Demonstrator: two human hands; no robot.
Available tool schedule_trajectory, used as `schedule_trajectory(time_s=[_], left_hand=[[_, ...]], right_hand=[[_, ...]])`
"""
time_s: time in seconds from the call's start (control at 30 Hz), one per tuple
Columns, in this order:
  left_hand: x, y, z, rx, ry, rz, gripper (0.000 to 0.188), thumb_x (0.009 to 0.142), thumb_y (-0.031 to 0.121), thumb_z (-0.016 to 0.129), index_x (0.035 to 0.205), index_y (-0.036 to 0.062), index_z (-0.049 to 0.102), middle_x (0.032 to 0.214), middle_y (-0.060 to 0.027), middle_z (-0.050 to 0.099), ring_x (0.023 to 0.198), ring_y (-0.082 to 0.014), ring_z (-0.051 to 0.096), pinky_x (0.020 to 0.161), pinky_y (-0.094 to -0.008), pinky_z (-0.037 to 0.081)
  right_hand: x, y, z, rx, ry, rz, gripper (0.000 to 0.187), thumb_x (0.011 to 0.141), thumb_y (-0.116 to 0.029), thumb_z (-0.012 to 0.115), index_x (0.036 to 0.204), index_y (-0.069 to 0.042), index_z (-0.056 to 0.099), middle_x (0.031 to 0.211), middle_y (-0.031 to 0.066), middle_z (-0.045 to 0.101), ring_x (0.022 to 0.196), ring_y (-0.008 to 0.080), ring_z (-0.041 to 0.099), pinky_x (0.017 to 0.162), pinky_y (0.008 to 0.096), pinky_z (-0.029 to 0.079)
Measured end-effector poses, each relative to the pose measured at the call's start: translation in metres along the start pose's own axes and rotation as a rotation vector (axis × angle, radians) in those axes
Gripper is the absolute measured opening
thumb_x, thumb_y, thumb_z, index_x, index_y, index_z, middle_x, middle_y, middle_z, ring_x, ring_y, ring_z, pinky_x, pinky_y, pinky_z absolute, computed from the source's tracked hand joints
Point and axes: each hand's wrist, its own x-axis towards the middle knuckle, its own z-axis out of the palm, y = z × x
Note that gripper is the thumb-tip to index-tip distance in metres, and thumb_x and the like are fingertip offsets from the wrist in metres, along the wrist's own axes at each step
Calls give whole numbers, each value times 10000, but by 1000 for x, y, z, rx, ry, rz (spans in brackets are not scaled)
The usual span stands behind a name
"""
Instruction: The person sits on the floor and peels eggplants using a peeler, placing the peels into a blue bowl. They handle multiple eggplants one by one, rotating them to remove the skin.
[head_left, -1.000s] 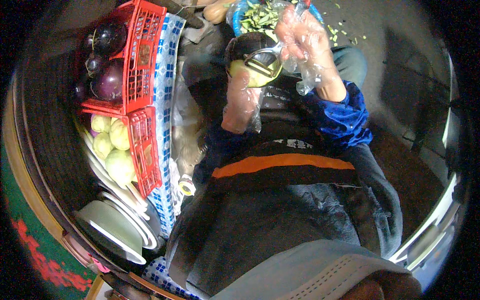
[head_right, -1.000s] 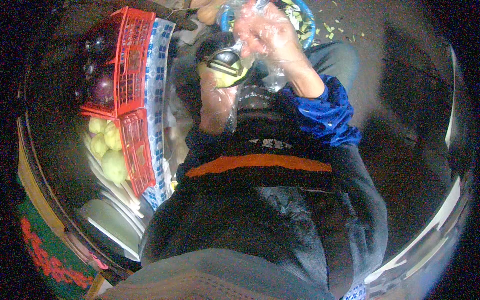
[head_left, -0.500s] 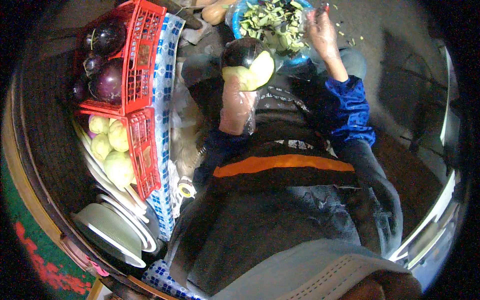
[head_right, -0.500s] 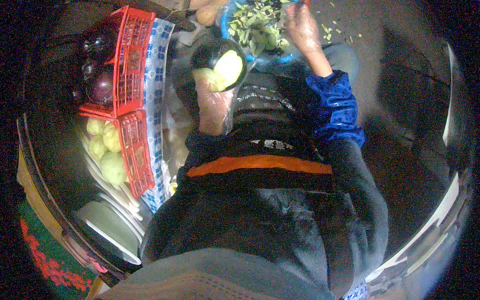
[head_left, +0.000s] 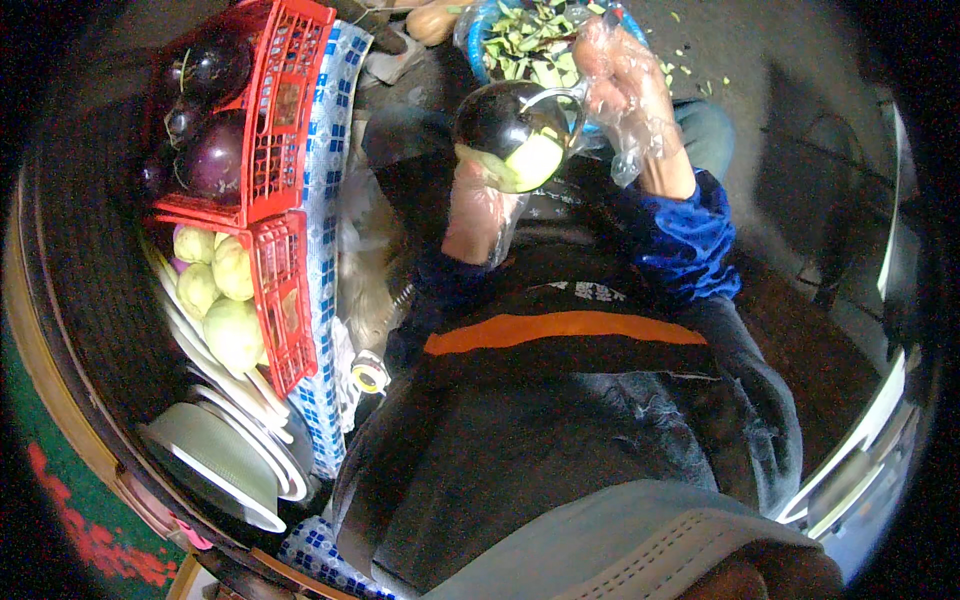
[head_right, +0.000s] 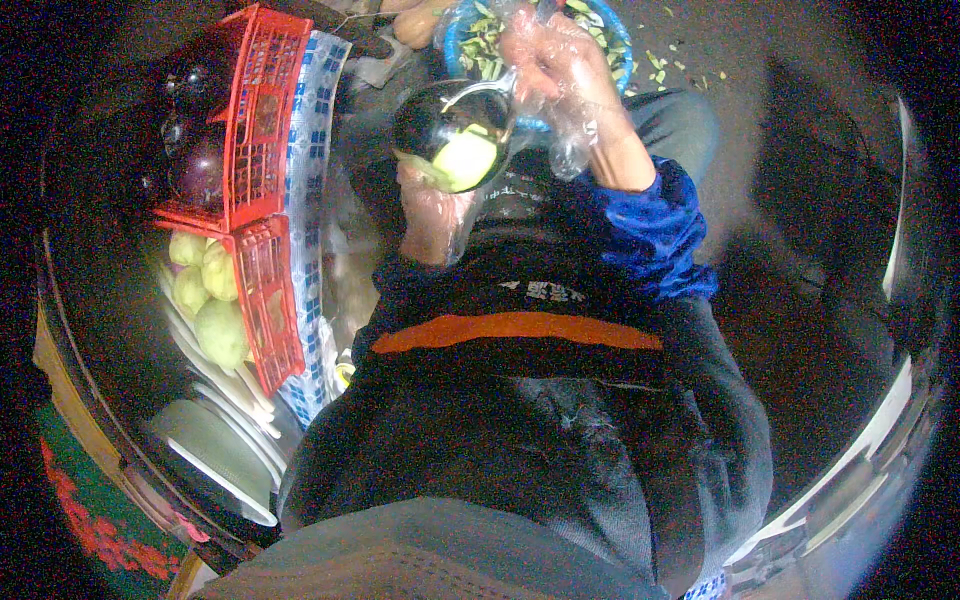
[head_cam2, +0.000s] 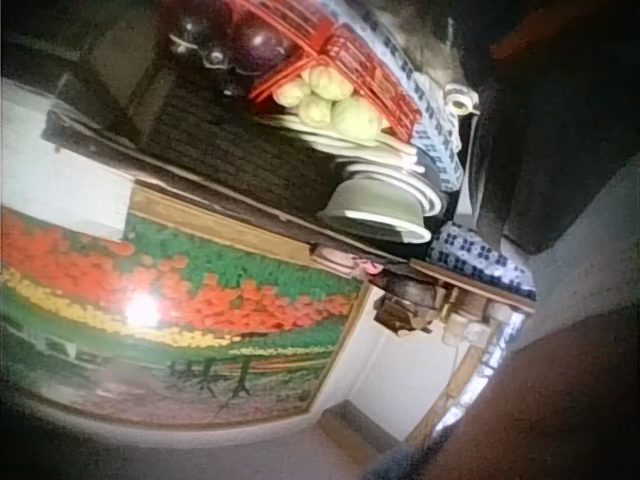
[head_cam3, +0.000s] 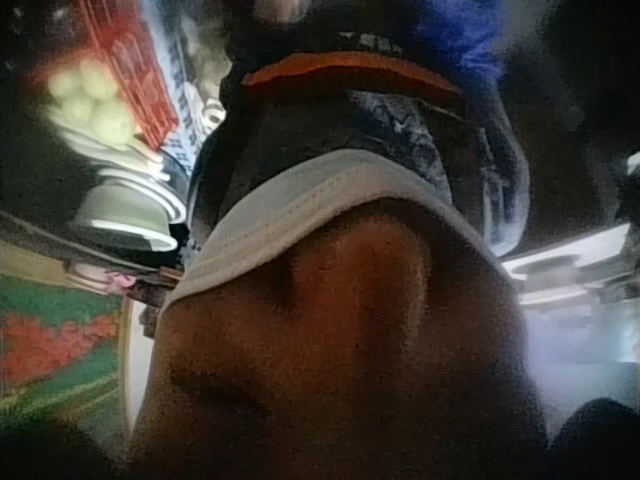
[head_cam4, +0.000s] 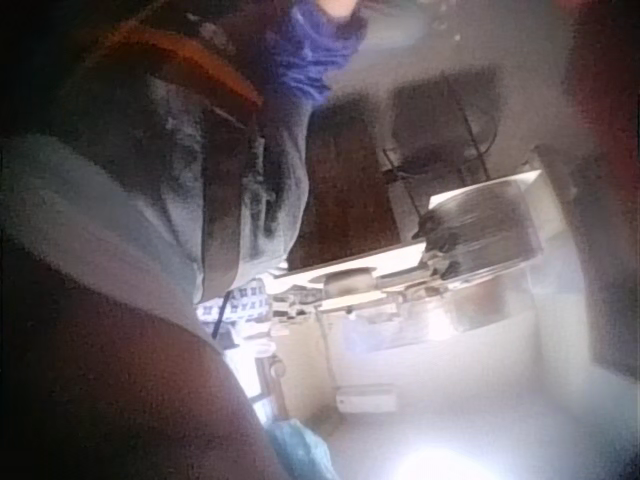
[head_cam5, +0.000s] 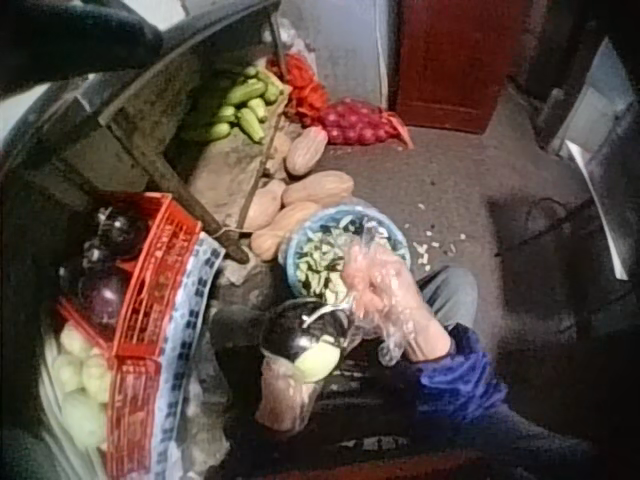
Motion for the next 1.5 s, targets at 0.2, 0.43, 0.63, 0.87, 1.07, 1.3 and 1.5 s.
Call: schedule_trajectory(time_s=[0.2,0.43,0.63,0.87,1.07,1.3,1.5], left_hand=[[-4,9,-5,-171,-133,-8,661,821,437,644,1325,35,497,1241,-131,599,1075,-276,621,890,-418,544],[6,13,-10,-157,88,-51,763,753,490,710,1315,25,485,1291,-139,562,1167,-327,551,1012,-501,446],[5,-2,-4,-148,-118,-90,716,747,413,719,1265,-25,492,1245,-156,569,1161,-320,554,1042,-510,418],[5,0,3,-96,-126,-49,714,755,374,733,1275,-40,473,1248,-163,565,1166,-321,549,1055,-469,415],[6,-18,-6,-217,-124,-40,529,799,274,668,1227,-2,524,1167,-126,617,1089,-279,586,1037,-446,418],[4,4,-19,-85,-193,28,740,725,468,756,1273,32,516,1337,-184,521,1222,-361,521,993,-534,467],[1,6,4,-90,-58,15,533,787,402,714,1176,78,546,1277,-165,541,1183,-365,534,1005,-570,440]], right_hand=[[37,38,-56,-302,209,-298,244,994,-302,510,920,-80,578,603,-27,493,518,61,488,494,195,425],[3,-1,-17,-193,131,-303,135,985,-229,538,976,-97,509,754,25,564,557,73,494,523,226,474],[-29,-9,53,-190,-104,-144,177,987,-261,523,995,-87,486,705,33,553,483,81,476,444,197,380],[-14,-7,34,-131,-102,-90,201,998,-280,505,997,-80,526,711,18,536,428,28,351,493,195,474],[-12,2,-1,-157,-86,-159,216,982,-298,536,1007,-83,532,727,8,534,450,25,373,494,213,481],[34,2,-50,-1279,383,-462,175,991,-241,541,1021,-68,531,798,38,626,707,132,622,593,261,489],[-22,3,11,-167,-73,-271,170,995,-192,511,1109,-76,463,789,46,566,633,124,578,553,233,514]])
